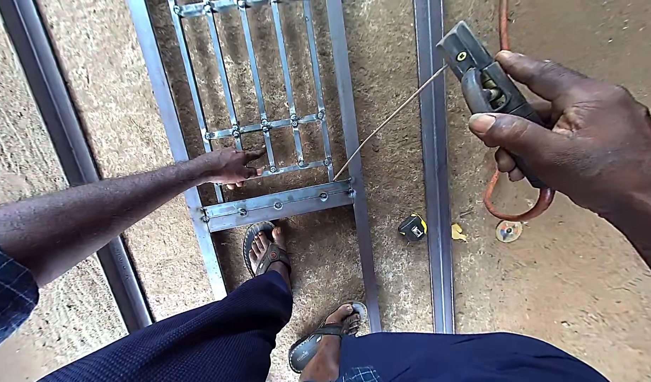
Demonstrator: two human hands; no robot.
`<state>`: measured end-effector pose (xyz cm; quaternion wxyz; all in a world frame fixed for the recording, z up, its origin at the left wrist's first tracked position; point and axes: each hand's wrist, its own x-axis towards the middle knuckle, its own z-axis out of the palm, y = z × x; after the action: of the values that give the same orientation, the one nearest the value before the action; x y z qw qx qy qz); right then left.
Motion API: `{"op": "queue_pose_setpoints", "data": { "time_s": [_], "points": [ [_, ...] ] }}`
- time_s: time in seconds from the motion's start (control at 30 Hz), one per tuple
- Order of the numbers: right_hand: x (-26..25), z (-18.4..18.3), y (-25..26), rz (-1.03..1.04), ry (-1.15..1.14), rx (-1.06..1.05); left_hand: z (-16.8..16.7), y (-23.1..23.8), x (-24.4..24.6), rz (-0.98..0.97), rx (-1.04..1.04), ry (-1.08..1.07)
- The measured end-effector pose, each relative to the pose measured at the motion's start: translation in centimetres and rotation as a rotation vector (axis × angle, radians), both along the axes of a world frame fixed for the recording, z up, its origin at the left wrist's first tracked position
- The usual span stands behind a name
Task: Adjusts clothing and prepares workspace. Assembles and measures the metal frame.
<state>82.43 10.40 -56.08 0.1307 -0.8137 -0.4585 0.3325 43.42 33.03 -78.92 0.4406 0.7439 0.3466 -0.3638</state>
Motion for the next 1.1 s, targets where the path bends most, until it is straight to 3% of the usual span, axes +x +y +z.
{"op": "queue_pose_setpoints", "data": {
  "time_s": [0.13,0.3,0.5,1.1],
  "points": [
    [0.4,-0.4,0.1,-0.032,0.020,-0.011,-0.2,0.1,-0.2,-0.001,-0.007,-0.019],
    [1.6,-1.2,-0.1,-0.255,0.142,-0.046,0.3,0.0,0.1,-0.026,0.019,-0.001],
    [1.5,-0.9,-1.2,-0.153,0.126,0.062,0.6,-0.1,0.0,-0.028,0.020,-0.024],
    [1.1,-1.4,-0.6,-0.051,0.076,0.038,0.3,0.0,0.0,-0.028,0.031,0.001]
  ]
}}
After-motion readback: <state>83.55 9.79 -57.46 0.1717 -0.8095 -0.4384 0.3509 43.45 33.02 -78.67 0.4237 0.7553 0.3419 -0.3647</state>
